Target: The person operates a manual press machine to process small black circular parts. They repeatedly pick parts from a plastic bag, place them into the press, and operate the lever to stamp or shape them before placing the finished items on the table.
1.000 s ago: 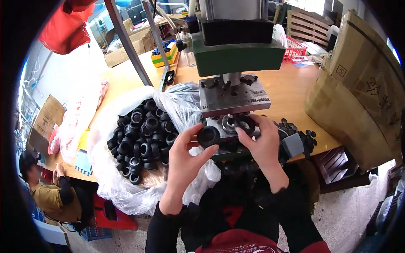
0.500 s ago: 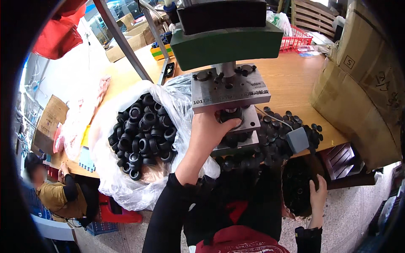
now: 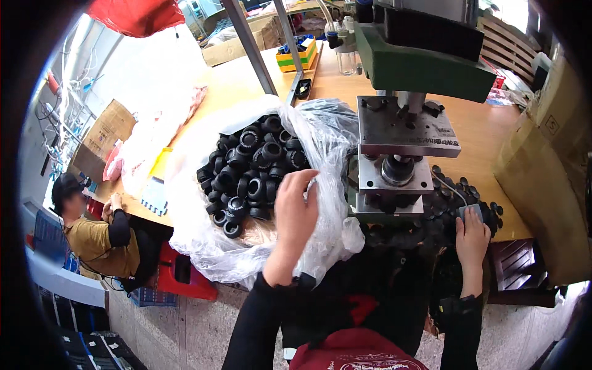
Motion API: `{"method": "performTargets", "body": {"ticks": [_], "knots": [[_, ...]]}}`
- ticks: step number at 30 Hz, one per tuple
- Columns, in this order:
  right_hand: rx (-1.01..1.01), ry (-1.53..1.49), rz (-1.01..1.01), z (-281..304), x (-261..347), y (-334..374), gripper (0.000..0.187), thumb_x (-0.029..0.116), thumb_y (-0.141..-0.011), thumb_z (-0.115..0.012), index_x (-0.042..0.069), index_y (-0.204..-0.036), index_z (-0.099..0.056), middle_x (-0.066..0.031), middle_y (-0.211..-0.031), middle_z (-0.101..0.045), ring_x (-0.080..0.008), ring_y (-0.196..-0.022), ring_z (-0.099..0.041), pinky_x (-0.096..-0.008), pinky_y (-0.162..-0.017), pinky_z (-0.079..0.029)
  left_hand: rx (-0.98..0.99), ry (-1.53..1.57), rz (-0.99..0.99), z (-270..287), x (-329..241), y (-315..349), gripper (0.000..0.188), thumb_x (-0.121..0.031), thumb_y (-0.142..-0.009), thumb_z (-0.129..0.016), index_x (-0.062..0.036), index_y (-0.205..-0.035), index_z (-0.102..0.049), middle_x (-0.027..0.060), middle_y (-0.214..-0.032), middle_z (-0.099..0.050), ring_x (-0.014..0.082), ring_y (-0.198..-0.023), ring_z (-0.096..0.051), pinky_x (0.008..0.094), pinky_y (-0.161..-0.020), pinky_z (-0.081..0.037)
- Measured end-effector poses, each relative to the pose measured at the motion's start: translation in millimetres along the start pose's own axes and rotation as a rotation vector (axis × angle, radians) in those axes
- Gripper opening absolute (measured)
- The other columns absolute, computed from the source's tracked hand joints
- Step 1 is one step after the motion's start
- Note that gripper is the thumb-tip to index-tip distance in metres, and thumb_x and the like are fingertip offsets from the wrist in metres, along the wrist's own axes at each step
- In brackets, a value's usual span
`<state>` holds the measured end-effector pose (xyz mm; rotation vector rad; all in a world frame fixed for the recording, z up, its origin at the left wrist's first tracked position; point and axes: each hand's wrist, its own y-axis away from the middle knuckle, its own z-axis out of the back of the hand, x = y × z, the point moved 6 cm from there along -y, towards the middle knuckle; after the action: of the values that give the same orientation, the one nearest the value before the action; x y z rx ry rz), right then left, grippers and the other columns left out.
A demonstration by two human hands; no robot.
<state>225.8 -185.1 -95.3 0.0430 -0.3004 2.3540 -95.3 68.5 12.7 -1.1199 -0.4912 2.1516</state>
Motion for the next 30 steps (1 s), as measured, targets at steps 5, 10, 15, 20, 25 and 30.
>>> {"method": "performTargets", "body": {"ticks": [5,10,15,20,25,30], "knots": [[-0.011,-0.187,-0.007,11,-8,4,0.046,0.035,-0.101,-0.044,0.003,-0.133,-0.053,-0.0132,-0.143,-0.048,-0.0253,-0.130,-0.046,-0.0446,-0.111,-0.024,0.160,-0.457,-0.203,4,55,0,0.029,-0.011,-0.076,-0.070,-0.0089,-0.104,-0.066,0.0059,-0.104,-0.061,0.0256,-0.100,-0.056,0.0393,-0.088,-0.040],[-0.291,-0.470,0.032,43,18,32,0.034,0.023,-0.097,-0.052,0.003,-0.125,-0.058,-0.0126,-0.132,-0.056,-0.0321,-0.117,-0.051,-0.0392,-0.105,-0.032,0.122,-0.355,-0.180,3,63,-11,0.026,-0.016,-0.075,-0.075,-0.0032,-0.093,-0.061,0.0109,-0.111,-0.059,0.0290,-0.102,-0.055,0.0401,-0.088,-0.042],[-0.341,-0.679,0.273,102,90,40,0.031,0.014,-0.085,-0.069,0.005,-0.114,-0.063,-0.0095,-0.119,-0.062,-0.0289,-0.108,-0.056,-0.0376,-0.095,-0.042,0.249,0.263,0.351,26,66,1,0.029,-0.005,-0.079,-0.075,-0.0009,-0.089,-0.048,0.0131,-0.105,-0.058,0.0169,-0.081,-0.063,0.0267,-0.066,-0.049],[-0.437,-0.738,0.329,124,156,-4,0.051,0.033,-0.078,-0.077,0.004,-0.116,-0.060,-0.0161,-0.113,-0.061,-0.0318,-0.105,-0.056,-0.0408,-0.090,-0.041,0.166,0.537,0.345,52,32,28,0.042,0.002,-0.075,-0.078,-0.0033,-0.100,-0.045,0.0104,-0.104,-0.058,0.0101,-0.084,-0.061,0.0223,-0.067,-0.051],[-0.465,-0.752,0.267,116,193,-47,0.044,0.031,-0.073,-0.079,0.006,-0.105,-0.062,-0.0121,-0.096,-0.062,-0.0327,-0.094,-0.058,-0.0420,-0.081,-0.044,0.305,0.753,0.394,48,-5,32,0.060,0.004,-0.074,-0.078,0.0028,-0.127,-0.048,0.0123,-0.120,-0.058,0.0132,-0.094,-0.061,0.0249,-0.081,-0.051],[-0.588,-0.562,0.259,113,190,-41,0.040,0.027,-0.071,-0.081,0.006,-0.101,-0.065,-0.0097,-0.091,-0.063,-0.0309,-0.088,-0.060,-0.0433,-0.079,-0.044,0.353,0.730,0.277,17,-39,13,0.065,0.004,-0.074,-0.077,0.0041,-0.133,-0.048,0.0078,-0.114,-0.058,0.0148,-0.102,-0.060,0.0294,-0.091,-0.049]]}}
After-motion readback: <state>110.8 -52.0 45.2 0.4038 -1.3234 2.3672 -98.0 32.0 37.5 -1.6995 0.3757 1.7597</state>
